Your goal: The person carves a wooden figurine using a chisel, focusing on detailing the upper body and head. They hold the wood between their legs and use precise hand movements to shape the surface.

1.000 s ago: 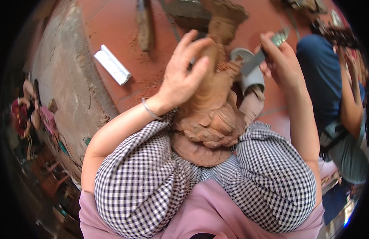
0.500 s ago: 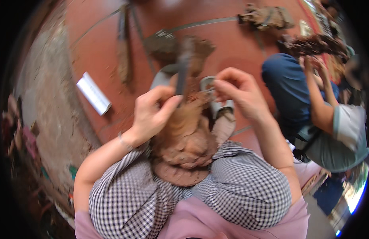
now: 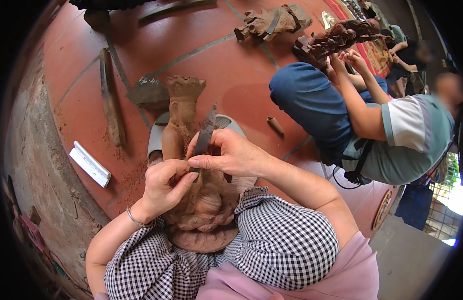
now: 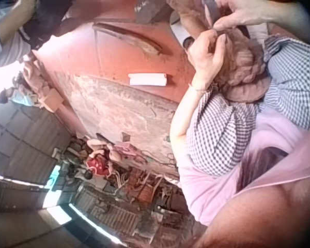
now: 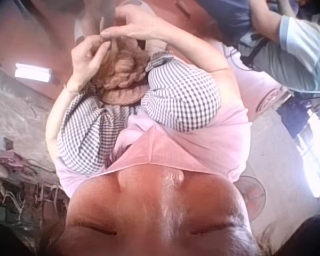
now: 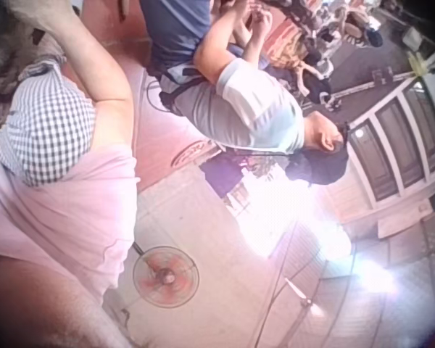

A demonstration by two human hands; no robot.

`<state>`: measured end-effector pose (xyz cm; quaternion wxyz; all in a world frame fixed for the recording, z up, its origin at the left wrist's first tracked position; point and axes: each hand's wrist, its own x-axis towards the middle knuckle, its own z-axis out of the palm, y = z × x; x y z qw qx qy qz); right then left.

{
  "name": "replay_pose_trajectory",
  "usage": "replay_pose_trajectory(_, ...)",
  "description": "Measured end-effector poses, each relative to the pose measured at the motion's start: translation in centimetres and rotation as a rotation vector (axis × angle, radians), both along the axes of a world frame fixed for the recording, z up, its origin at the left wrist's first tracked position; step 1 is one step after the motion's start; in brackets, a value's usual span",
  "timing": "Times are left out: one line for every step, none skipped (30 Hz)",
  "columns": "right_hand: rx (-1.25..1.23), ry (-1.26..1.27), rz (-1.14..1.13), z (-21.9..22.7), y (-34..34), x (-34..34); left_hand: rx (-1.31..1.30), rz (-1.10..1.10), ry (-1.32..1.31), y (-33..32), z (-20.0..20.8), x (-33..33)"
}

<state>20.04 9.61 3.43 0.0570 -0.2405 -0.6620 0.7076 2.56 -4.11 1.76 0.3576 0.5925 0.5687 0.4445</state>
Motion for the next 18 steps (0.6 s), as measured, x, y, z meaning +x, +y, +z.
replay_pose_trajectory(0.031,0.019,-0.004,-0.1,-0.1,0.0,0.015,-0.018,0.011,0.0,0.0,0.0)
replay_pose_trajectory(0.033,0.012,0.002,-0.1,-0.1,0.0,0.02,-0.029,0.03,0.0,0.1,-0.1)
replay_pose_trajectory(0.036,0.006,0.007,0.0,-0.1,0.1,0.027,-0.04,0.049,0.1,0.1,-0.1)
replay_pose_trajectory(0.039,-0.001,0.011,0.1,-0.2,0.1,0.035,-0.053,0.068,0.1,0.0,-0.1)
replay_pose_trajectory(0.053,-0.01,0.006,0.3,-0.2,0.1,0.056,-0.055,0.088,0.1,0.0,-0.2)
replay_pose_trajectory(0.072,-0.024,-0.002,0.7,-0.1,0.1,0.084,-0.061,0.104,0.3,-0.1,-0.3)
replay_pose_trajectory(0.091,-0.039,-0.011,0.9,0.0,0.2,0.113,-0.067,0.119,0.5,-0.2,-0.3)
replay_pose_trajectory(0.029,-0.025,-0.06,0.7,-0.1,0.3,0.1,-0.062,0.112,0.5,-0.2,-0.4)
replay_pose_trajectory(-0.035,-0.008,-0.107,0.2,-0.2,0.3,0.085,-0.055,0.107,0.4,-0.2,-0.4)
replay_pose_trajectory(-0.099,0.009,-0.154,-0.1,-0.3,0.4,0.07,-0.049,0.102,0.3,-0.1,-0.4)
replay_pose_trajectory(-0.15,-0.001,-0.175,0.1,-0.1,0.6,0.096,-0.048,0.141,0.2,-0.3,-0.4)
replay_pose_trajectory(-0.204,-0.01,-0.193,0.2,0.0,0.7,0.12,-0.045,0.182,-0.1,-0.6,-0.5)
replay_pose_trajectory(-0.257,-0.018,-0.211,0.4,0.1,0.8,0.145,-0.04,0.222,-0.2,-0.9,-0.5)
replay_pose_trajectory(-0.234,-0.042,-0.228,0.6,0.0,0.7,0.183,-0.047,0.274,-0.3,-1.1,-0.7)
replay_pose_trajectory(-0.225,-0.036,-0.229,0.8,0.0,0.8,0.22,-0.054,0.325,-0.3,-1.4,-0.9)
replay_pose_trajectory(-0.215,-0.029,-0.23,0.9,0.0,0.9,0.258,-0.06,0.376,-0.3,-1.6,-1.1)
replay_pose_trajectory(-0.206,-0.023,-0.23,1.0,0.0,1.0,0.241,-0.05,0.382,-0.3,-1.7,-1.0)
replay_pose_trajectory(-0.208,0.011,-0.277,0.6,-0.2,1.0,0.223,-0.041,0.389,-0.3,-1.7,-1.1)
